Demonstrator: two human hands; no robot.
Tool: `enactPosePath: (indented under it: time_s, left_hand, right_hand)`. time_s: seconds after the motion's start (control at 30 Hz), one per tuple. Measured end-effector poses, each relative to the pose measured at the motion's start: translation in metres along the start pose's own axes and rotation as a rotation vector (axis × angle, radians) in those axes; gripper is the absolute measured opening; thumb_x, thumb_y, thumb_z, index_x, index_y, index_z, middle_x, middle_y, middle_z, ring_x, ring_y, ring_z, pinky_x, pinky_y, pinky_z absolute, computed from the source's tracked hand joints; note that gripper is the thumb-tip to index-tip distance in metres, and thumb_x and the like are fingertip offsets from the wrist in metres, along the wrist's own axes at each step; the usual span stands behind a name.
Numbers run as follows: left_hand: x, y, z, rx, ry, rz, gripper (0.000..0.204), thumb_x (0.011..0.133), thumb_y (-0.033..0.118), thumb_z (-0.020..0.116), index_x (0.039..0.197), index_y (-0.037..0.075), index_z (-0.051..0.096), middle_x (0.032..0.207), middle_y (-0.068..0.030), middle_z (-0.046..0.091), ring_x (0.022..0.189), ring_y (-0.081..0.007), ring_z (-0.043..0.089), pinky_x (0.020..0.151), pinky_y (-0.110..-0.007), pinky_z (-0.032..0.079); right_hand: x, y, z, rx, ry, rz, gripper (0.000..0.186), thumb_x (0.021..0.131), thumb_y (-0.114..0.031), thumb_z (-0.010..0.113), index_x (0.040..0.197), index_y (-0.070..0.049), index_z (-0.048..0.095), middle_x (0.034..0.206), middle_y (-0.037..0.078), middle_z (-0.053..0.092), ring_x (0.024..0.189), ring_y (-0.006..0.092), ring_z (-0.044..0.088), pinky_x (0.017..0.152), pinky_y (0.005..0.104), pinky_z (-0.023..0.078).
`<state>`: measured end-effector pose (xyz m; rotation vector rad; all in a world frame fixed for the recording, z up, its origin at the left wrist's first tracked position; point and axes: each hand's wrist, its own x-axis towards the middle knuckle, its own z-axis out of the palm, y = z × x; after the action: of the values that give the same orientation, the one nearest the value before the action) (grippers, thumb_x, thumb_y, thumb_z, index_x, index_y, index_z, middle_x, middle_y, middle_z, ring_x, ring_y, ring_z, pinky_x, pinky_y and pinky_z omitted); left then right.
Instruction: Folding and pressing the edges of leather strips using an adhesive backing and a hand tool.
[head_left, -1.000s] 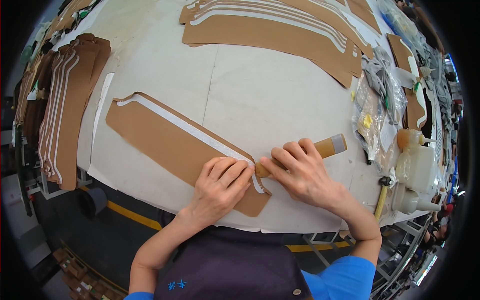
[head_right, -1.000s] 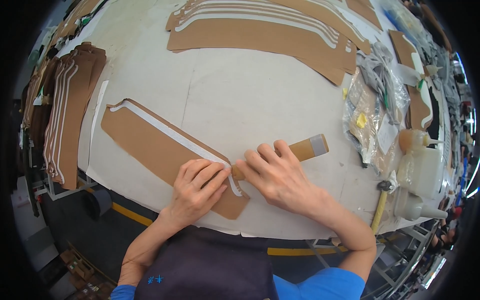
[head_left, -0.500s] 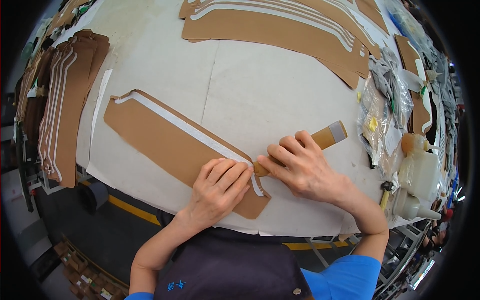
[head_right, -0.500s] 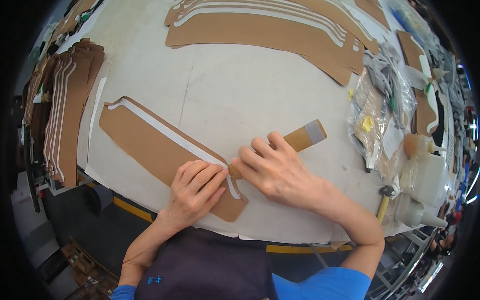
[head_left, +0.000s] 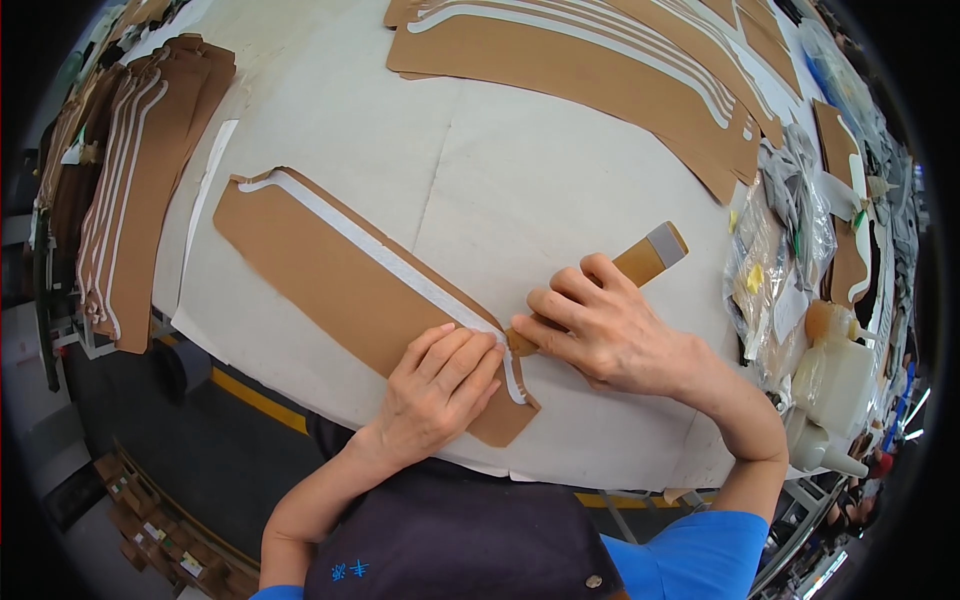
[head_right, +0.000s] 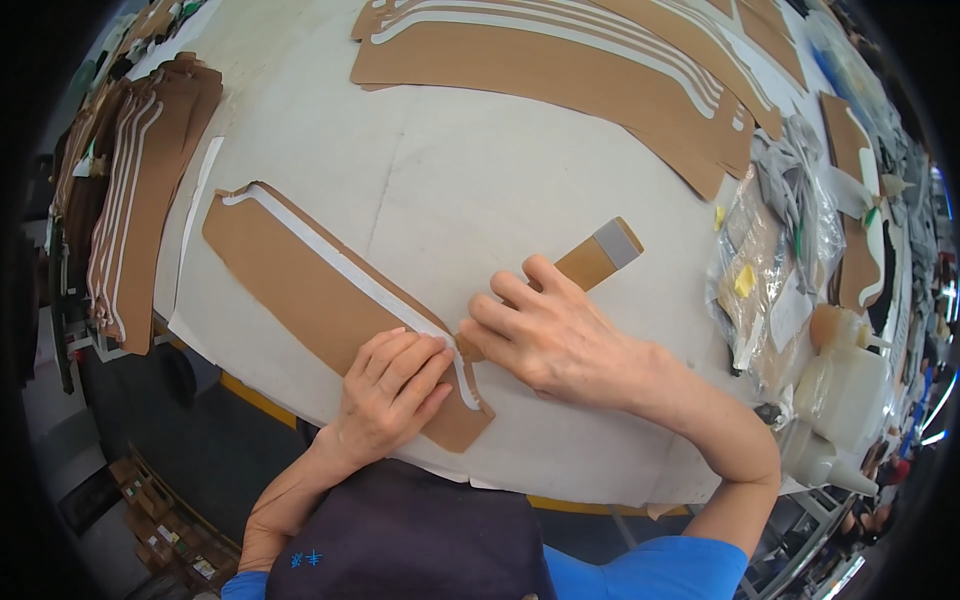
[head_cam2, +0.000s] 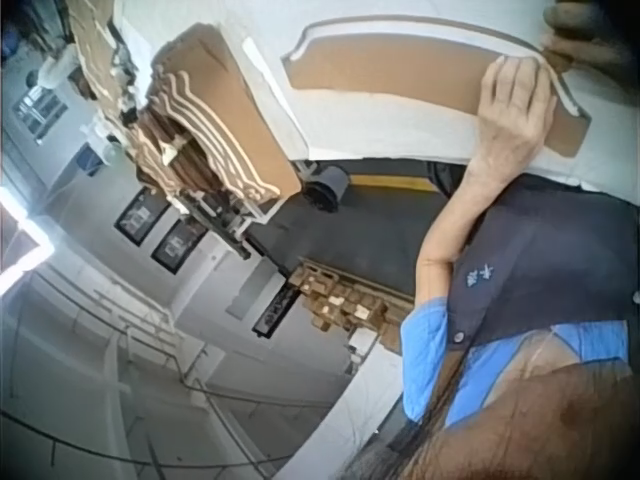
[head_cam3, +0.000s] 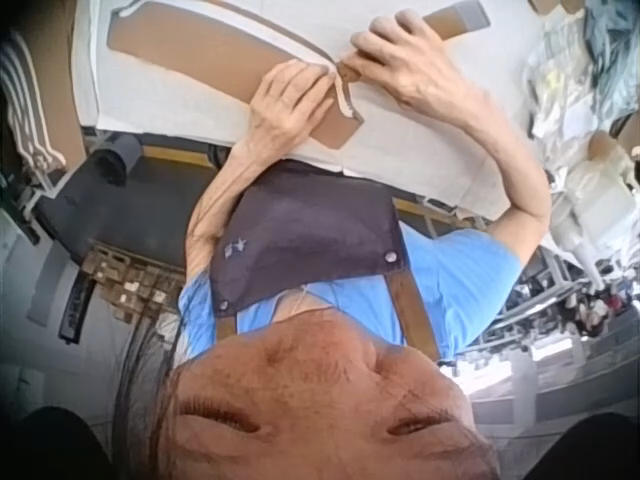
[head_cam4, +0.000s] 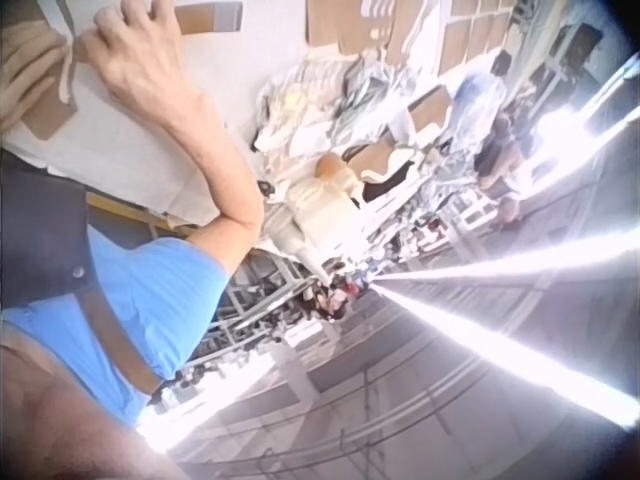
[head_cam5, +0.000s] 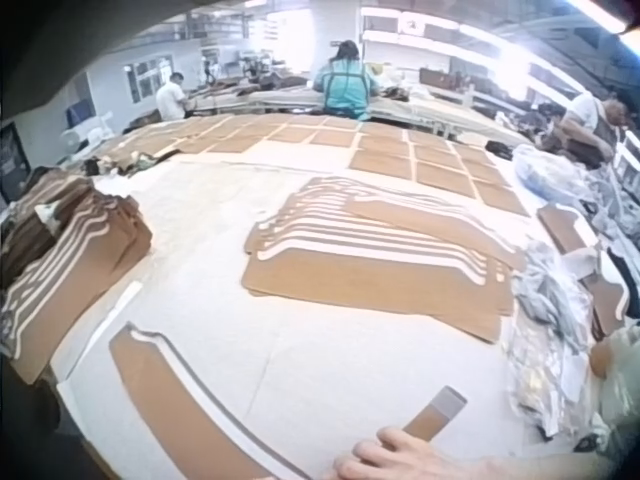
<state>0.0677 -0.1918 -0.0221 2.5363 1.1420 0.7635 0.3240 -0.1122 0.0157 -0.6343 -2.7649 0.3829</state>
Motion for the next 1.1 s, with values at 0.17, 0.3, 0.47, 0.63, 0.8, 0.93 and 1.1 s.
enactPosePath:
  time_s: [0.17, 0.3, 0.47, 0.63, 0.8, 0.93, 1.1]
  left_hand:
    - [-0.001, 0.005, 0.0, 0.042, 0.004, -0.058, 0.046, 0.077, 0.015, 0.085, 0.121, 0.008, 0.074, 0.13, -0.0074, 0.065, 0.123, -0.0269, 0.059, 0.107, -0.049, 0.046]
    - [-0.004, 0.002, 0.002, 0.056, -0.006, -0.059, 0.046, 0.076, 0.016, 0.085, 0.12, 0.01, 0.075, 0.131, -0.007, 0.064, 0.124, -0.0271, 0.058, 0.107, -0.049, 0.045]
    - [-0.001, 0.004, 0.001, 0.062, -0.008, -0.063, 0.046, 0.076, 0.017, 0.086, 0.12, 0.01, 0.075, 0.131, -0.0065, 0.064, 0.123, -0.0267, 0.059, 0.106, -0.048, 0.047]
    - [-0.001, 0.002, 0.001, 0.06, -0.008, -0.057, 0.046, 0.076, 0.017, 0.086, 0.12, 0.009, 0.075, 0.132, -0.0064, 0.065, 0.123, -0.0278, 0.058, 0.106, -0.048, 0.047]
    - [-0.003, 0.003, 0.0, 0.068, -0.023, -0.062, 0.046, 0.077, 0.017, 0.086, 0.12, 0.008, 0.074, 0.132, -0.0075, 0.064, 0.124, -0.0291, 0.057, 0.106, -0.047, 0.048]
    - [-0.001, 0.004, -0.003, 0.074, -0.004, -0.095, 0.046, 0.078, 0.02, 0.085, 0.12, 0.008, 0.074, 0.134, -0.0094, 0.063, 0.126, -0.0287, 0.057, 0.108, -0.049, 0.047]
    - [-0.003, 0.004, -0.003, 0.119, -0.017, -0.123, 0.047, 0.079, 0.024, 0.085, 0.121, 0.008, 0.074, 0.134, -0.0096, 0.062, 0.126, -0.0286, 0.057, 0.11, -0.051, 0.045]
  right_hand:
    - [0.001, 0.007, -0.001, 0.034, -0.022, -0.03, 0.028, 0.084, -0.011, 0.07, 0.11, -0.003, 0.071, 0.098, 0.005, 0.054, 0.095, 0.0225, 0.053, 0.079, 0.0377, 0.042]
    - [0.0, 0.004, -0.003, 0.046, -0.024, -0.02, 0.028, 0.083, -0.01, 0.07, 0.11, -0.003, 0.071, 0.098, 0.006, 0.054, 0.094, 0.0227, 0.054, 0.079, 0.0378, 0.042]
    - [-0.005, 0.001, 0.002, 0.058, 0.016, 0.015, 0.028, 0.082, -0.01, 0.07, 0.109, -0.002, 0.07, 0.097, 0.006, 0.055, 0.093, 0.0231, 0.054, 0.079, 0.038, 0.042]
    - [0.001, 0.004, -0.001, 0.063, -0.011, 0.007, 0.028, 0.082, -0.01, 0.071, 0.108, -0.002, 0.07, 0.095, 0.006, 0.054, 0.092, 0.0232, 0.054, 0.079, 0.038, 0.042]
    - [0.006, 0.008, -0.002, 0.052, -0.002, -0.023, 0.026, 0.081, -0.011, 0.071, 0.106, -0.003, 0.071, 0.094, 0.006, 0.054, 0.092, 0.0231, 0.054, 0.079, 0.0377, 0.042]
    - [0.012, 0.013, -0.001, 0.056, -0.025, -0.055, 0.024, 0.079, -0.011, 0.072, 0.103, -0.003, 0.072, 0.093, 0.005, 0.053, 0.092, 0.0228, 0.053, 0.079, 0.0371, 0.042]
    - [0.017, 0.02, -0.002, 0.07, -0.042, -0.095, 0.032, 0.074, -0.011, 0.077, 0.104, -0.004, 0.071, 0.095, 0.004, 0.052, 0.094, 0.0227, 0.052, 0.08, 0.0371, 0.041]
